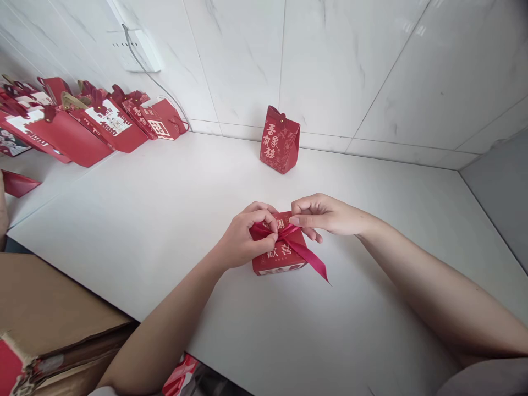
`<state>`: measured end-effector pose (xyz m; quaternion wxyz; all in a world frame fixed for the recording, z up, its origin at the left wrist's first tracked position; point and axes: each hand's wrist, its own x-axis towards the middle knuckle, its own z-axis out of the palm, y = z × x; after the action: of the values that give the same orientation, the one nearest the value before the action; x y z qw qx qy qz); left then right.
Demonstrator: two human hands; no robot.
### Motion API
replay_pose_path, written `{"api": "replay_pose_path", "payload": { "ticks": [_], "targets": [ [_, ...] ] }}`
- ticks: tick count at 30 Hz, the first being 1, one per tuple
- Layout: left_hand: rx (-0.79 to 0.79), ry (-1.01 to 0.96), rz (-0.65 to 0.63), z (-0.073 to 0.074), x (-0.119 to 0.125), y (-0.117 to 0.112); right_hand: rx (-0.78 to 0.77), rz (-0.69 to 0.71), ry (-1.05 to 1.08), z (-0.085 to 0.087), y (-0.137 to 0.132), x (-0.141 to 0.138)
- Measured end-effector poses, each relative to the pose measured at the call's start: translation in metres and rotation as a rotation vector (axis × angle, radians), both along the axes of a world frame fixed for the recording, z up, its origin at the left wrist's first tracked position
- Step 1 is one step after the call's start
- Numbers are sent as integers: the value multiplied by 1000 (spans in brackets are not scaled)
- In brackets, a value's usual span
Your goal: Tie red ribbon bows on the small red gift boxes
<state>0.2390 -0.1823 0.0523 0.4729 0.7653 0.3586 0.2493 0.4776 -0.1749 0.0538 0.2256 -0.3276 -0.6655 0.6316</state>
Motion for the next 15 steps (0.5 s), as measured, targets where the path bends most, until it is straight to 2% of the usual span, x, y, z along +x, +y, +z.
{"api": "replay_pose_path", "payload": {
  "ticks": [3, 5, 8, 11, 15],
  "targets": [
    [-155, -124, -110, 0, -12, 8, 6, 5, -14, 7, -4, 0],
    [-229, -225, -157, 1, -21, 15, 39, -68, -37, 13, -6, 2],
    [-120, -284, -144, 1, -32, 22, 63, -152, -113, 20, -8, 7],
    [37, -238, -136, 1, -37, 24, 0, -3, -259, 23, -6, 15],
    [30, -126, -189, 2, -37, 22, -140, 313, -319, 25, -8, 16]
  ]
}}
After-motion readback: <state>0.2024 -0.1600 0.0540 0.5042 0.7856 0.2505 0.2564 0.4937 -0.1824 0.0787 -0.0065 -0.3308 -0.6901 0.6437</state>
